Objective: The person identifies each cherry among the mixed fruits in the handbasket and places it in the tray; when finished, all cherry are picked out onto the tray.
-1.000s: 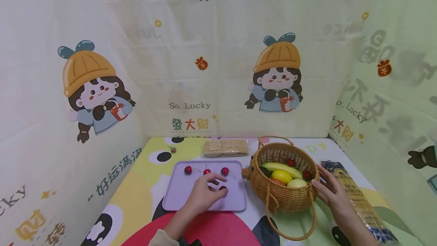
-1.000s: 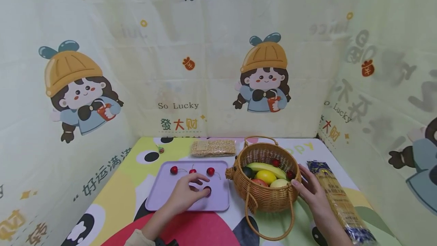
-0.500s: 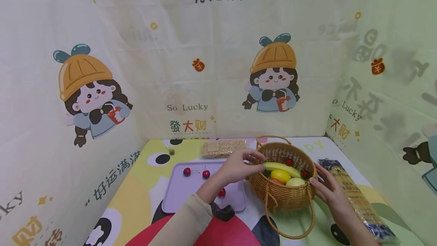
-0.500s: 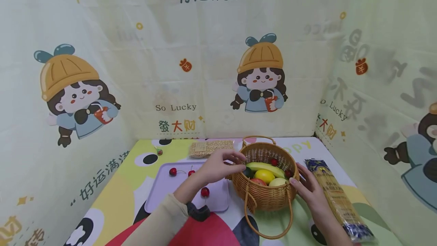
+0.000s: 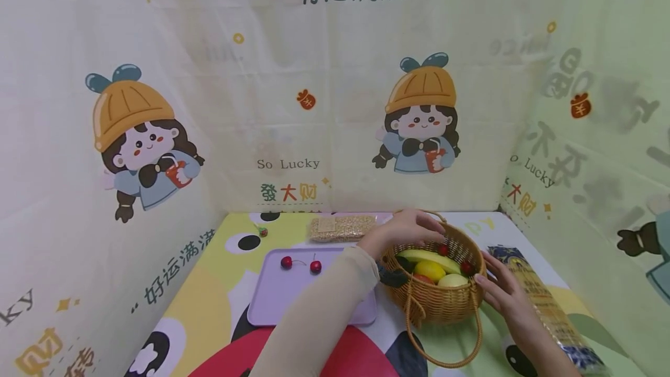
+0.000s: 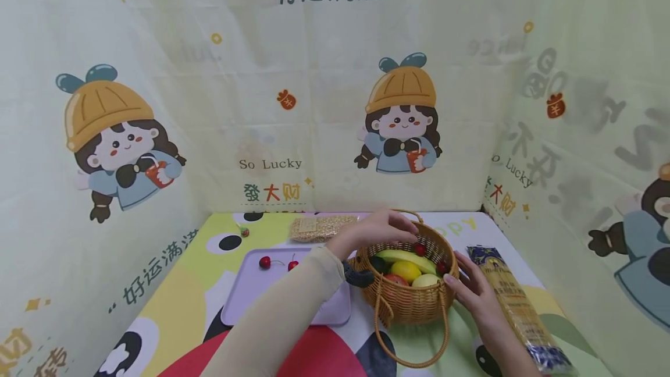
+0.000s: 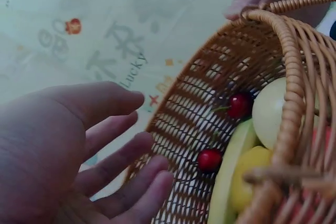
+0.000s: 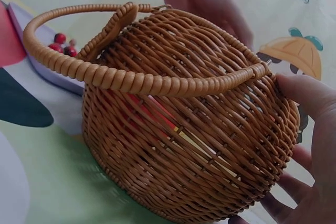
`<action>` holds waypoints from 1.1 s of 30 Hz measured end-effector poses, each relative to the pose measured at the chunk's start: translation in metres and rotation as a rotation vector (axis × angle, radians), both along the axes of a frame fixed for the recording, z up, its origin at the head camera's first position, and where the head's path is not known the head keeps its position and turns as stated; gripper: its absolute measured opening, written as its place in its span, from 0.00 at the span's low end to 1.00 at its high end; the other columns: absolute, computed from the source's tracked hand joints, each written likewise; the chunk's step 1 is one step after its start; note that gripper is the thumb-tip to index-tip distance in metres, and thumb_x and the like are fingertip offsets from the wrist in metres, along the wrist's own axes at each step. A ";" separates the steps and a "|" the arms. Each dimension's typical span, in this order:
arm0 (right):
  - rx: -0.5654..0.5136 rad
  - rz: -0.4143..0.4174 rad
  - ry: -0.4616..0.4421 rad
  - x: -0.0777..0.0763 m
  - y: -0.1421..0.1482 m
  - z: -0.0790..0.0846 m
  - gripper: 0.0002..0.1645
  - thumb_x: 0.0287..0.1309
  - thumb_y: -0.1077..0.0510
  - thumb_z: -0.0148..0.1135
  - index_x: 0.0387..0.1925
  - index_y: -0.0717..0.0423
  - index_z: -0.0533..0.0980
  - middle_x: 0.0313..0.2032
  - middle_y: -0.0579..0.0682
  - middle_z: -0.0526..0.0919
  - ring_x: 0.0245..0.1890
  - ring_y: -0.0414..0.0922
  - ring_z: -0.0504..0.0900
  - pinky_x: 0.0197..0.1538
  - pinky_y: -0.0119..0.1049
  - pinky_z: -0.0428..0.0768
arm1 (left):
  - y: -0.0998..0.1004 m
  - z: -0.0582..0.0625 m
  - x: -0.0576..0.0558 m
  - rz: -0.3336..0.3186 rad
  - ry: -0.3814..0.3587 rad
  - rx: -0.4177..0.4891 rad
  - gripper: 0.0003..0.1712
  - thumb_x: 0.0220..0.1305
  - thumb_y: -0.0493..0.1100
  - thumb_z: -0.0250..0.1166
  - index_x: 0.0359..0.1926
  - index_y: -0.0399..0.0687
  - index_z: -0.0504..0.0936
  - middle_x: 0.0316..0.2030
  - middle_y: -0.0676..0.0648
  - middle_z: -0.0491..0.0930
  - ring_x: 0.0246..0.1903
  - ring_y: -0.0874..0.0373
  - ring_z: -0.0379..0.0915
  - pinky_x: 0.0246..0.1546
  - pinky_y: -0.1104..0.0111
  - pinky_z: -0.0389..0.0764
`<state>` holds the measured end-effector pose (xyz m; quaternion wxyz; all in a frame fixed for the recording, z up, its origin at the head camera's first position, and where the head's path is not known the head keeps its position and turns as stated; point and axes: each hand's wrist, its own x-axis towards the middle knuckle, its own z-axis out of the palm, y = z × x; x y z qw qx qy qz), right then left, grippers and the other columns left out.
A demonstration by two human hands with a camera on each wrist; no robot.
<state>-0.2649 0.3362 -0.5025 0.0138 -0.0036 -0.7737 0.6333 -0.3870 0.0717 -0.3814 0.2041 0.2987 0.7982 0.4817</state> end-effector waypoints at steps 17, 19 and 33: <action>-0.010 0.034 -0.011 -0.001 0.004 0.003 0.45 0.88 0.47 0.51 0.92 0.41 0.43 0.89 0.68 0.38 0.87 0.61 0.55 0.56 0.21 0.81 | 0.050 -0.022 -0.027 -0.105 0.194 -0.432 0.21 0.79 0.53 0.68 0.68 0.61 0.88 0.63 0.62 0.86 0.58 0.67 0.81 0.62 0.70 0.82; -0.008 0.036 -0.003 -0.001 0.004 0.003 0.45 0.88 0.48 0.52 0.92 0.41 0.43 0.89 0.69 0.39 0.81 0.41 0.66 0.57 0.22 0.82 | 0.055 -0.024 -0.029 -0.142 0.246 -0.467 0.21 0.80 0.53 0.67 0.69 0.63 0.87 0.66 0.63 0.85 0.60 0.70 0.79 0.62 0.74 0.80; -0.030 0.035 0.020 -0.003 0.003 -0.001 0.43 0.88 0.49 0.52 0.92 0.40 0.45 0.89 0.68 0.40 0.87 0.72 0.46 0.57 0.21 0.81 | 0.071 -0.037 -0.035 -0.186 0.284 -0.513 0.20 0.80 0.46 0.66 0.68 0.61 0.89 0.61 0.62 0.88 0.54 0.71 0.79 0.52 0.79 0.78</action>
